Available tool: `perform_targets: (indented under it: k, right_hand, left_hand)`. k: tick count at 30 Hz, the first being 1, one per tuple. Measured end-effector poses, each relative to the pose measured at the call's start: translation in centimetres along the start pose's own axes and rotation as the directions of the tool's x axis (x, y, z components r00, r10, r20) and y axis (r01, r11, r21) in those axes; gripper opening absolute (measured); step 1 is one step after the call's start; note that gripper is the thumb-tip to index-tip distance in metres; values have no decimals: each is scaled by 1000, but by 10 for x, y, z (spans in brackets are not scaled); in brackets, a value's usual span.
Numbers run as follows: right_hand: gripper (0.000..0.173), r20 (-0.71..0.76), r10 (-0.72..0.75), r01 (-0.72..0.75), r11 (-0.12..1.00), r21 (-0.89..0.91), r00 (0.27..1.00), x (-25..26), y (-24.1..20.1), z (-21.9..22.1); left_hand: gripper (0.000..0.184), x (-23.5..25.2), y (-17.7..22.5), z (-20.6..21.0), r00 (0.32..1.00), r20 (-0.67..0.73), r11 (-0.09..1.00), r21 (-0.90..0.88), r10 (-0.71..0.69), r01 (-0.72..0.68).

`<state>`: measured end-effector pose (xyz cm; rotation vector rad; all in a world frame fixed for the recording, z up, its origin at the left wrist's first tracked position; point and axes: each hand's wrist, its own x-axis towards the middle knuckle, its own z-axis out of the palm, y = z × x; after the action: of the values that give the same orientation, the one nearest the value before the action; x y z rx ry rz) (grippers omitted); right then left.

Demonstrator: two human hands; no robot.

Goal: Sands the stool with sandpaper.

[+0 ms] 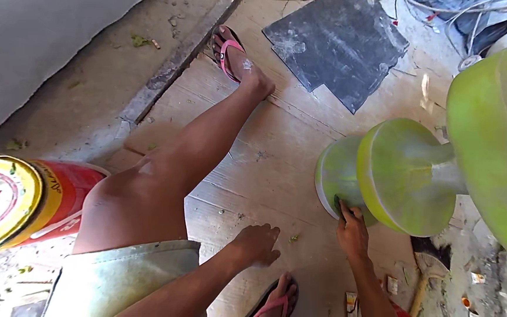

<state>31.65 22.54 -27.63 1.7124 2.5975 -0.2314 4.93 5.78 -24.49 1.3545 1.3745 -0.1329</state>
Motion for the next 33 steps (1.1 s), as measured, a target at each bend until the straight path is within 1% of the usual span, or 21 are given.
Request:
perform_targets:
  k: [6, 9, 10, 13, 14, 16, 19, 21, 23, 27, 31, 33]
  right_hand:
    - [53, 63, -21, 23, 999, -32, 998, -32, -7, 10]
    - [52, 54, -75, 75, 997, -15, 996, -36, -1, 3]
    - [50, 31, -90, 90, 996, 0, 995, -36, 3, -1]
    - [41, -132, -92, 101, 993, 64, 987, -17, 21, -17]
    - [42, -167, -78, 89, 994, 60, 983, -9, 29, -20]
    - [44, -191, -61, 66, 998, 19, 980, 6, 46, -15]
    - [49, -139, -74, 72, 997, -20, 987, 15, 56, -1]
    - [54, -124, -87, 84, 996, -28, 988, 14, 50, 3]
    - [59, -74, -78, 76, 997, -28, 994, 11, 43, 0]
    - [55, 65, -57, 59, 998, -26, 996, 4, 40, -9]
    - [54, 138, -75, 77, 997, -12, 988, -12, 36, -11]
    - [56, 142, -78, 82, 996, -19, 987, -22, 35, -8]
  left_hand:
    - [61, 2, -4, 0, 1000, 0, 1000, -1, 3, -3]
    - [61, 0, -4, -2, 1000, -3, 1000, -4, 0, 0]
    - [61, 0, -3, -1, 1000, -9, 1000, -11, 1, -1]
    - [62, 0, -3, 0, 1000, -18, 999, -36, -6, 5]
    - [62, 0, -2, 2, 1000, -6, 999, -34, -7, 6]
    - [61, 0, 0, 3, 1000, 8, 1000, -20, -4, 4]
    - [60, 2, 1, 3, 1000, 4, 1000, -19, -1, 1]
    - [61, 2, 0, 1, 1000, -4, 1000, -17, -8, 8]
    - [60, 3, -1, 1, 1000, -3, 1000, -15, -13, 13]
    - [62, 5, -1, 3, 1000, 24, 1000, -1, -8, 8]
    - [62, 5, -4, 3, 1000, 19, 1000, -2, -6, 6]
    - [62, 5, -6, 2, 1000, 7, 1000, -1, -15, 15]
